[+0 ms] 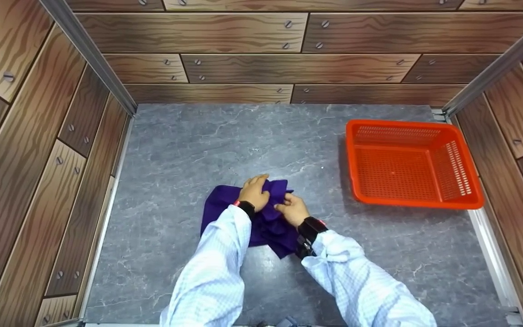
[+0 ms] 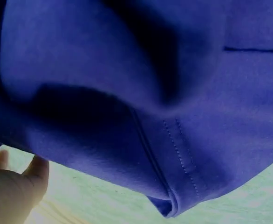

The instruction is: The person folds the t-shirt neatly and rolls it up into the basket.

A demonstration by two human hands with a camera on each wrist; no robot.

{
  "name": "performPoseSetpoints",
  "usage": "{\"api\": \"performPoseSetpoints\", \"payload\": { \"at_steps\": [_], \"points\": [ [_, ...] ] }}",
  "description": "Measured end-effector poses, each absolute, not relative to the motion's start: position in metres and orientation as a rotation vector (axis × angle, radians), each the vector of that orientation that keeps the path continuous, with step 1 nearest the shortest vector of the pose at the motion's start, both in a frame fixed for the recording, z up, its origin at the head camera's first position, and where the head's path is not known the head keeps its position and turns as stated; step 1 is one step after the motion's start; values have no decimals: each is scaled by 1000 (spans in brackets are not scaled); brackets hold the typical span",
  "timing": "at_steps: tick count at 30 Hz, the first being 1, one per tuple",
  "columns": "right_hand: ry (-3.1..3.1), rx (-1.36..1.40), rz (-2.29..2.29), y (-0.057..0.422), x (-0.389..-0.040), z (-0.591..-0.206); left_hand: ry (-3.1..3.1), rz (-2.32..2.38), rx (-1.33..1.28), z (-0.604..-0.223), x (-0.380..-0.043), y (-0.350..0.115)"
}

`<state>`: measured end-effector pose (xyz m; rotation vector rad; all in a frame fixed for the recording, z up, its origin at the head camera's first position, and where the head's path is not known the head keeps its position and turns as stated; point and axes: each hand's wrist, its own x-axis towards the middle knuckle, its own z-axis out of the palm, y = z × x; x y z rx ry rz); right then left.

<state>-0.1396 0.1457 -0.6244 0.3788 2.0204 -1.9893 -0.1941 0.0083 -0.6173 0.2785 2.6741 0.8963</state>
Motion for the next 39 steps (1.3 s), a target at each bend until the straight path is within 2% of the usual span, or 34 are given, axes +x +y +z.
{"api": "performPoseSetpoints", "payload": {
  "at_steps": [4,8,13,14,16,20,23,27,33,39],
  "points": [
    [2069,285,-1925,144,-136,-607,2754,827,247,-614,-199,7],
    [2079,359,-1902,146,-135,-599,2849,683,265,-609,-204,2],
    [2006,576,-1961,161,-140,-629,2877,816,297,-598,-204,-15],
    [1959,559,-2021,167,-144,-650,2864,880,289,-597,-203,-19],
    [1885,630,-2038,175,-148,-669,2811,1023,273,-597,-202,-30],
    [1787,771,-2011,183,-149,-680,2690,1238,261,-595,-195,-52],
    [1773,879,-1939,181,-140,-642,2638,1321,298,-595,-186,-66],
    [1791,984,-1908,187,-138,-615,2590,1315,384,-601,-175,-78],
    [1837,1069,-1870,212,-146,-633,2585,1177,522,-609,-167,-89],
    [1804,889,-1727,225,-153,-632,2754,963,508,-597,-168,-106]
  ]
}}
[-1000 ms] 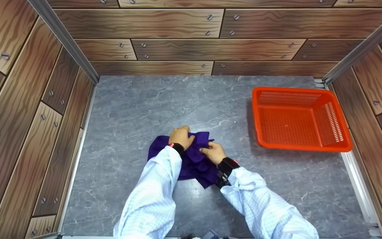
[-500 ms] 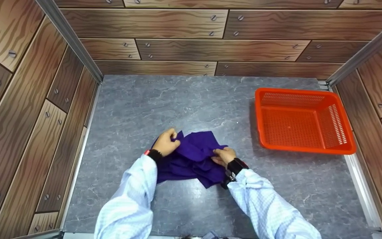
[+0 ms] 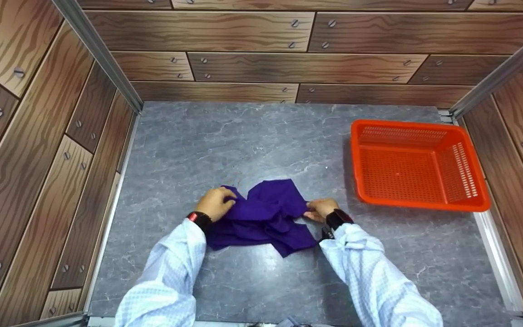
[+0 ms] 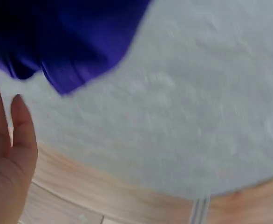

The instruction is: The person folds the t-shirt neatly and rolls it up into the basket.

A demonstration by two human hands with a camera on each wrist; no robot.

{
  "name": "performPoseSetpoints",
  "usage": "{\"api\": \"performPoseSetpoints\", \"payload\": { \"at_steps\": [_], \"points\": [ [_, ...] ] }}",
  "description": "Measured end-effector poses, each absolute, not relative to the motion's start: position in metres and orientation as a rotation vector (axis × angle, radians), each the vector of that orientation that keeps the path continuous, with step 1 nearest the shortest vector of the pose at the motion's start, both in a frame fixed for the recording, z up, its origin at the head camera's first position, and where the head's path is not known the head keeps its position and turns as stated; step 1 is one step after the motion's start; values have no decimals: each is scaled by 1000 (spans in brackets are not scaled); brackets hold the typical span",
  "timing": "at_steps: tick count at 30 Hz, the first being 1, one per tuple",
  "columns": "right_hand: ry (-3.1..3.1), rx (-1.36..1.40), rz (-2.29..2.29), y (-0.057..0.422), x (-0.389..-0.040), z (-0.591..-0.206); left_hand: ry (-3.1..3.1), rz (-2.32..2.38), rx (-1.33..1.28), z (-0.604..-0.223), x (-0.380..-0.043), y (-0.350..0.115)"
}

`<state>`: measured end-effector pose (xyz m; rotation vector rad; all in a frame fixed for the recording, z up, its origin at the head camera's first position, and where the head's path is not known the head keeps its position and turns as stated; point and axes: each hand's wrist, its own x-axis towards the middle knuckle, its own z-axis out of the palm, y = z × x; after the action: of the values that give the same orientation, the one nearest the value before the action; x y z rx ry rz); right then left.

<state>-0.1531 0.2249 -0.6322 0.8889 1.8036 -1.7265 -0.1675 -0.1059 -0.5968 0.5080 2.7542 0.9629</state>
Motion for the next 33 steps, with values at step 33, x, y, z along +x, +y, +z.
{"api": "performPoseSetpoints", "payload": {
  "at_steps": [33],
  "points": [
    [2695,138,-1575,255,-246,-534,2908,1146,-56,-538,-250,-139]
  ]
}}
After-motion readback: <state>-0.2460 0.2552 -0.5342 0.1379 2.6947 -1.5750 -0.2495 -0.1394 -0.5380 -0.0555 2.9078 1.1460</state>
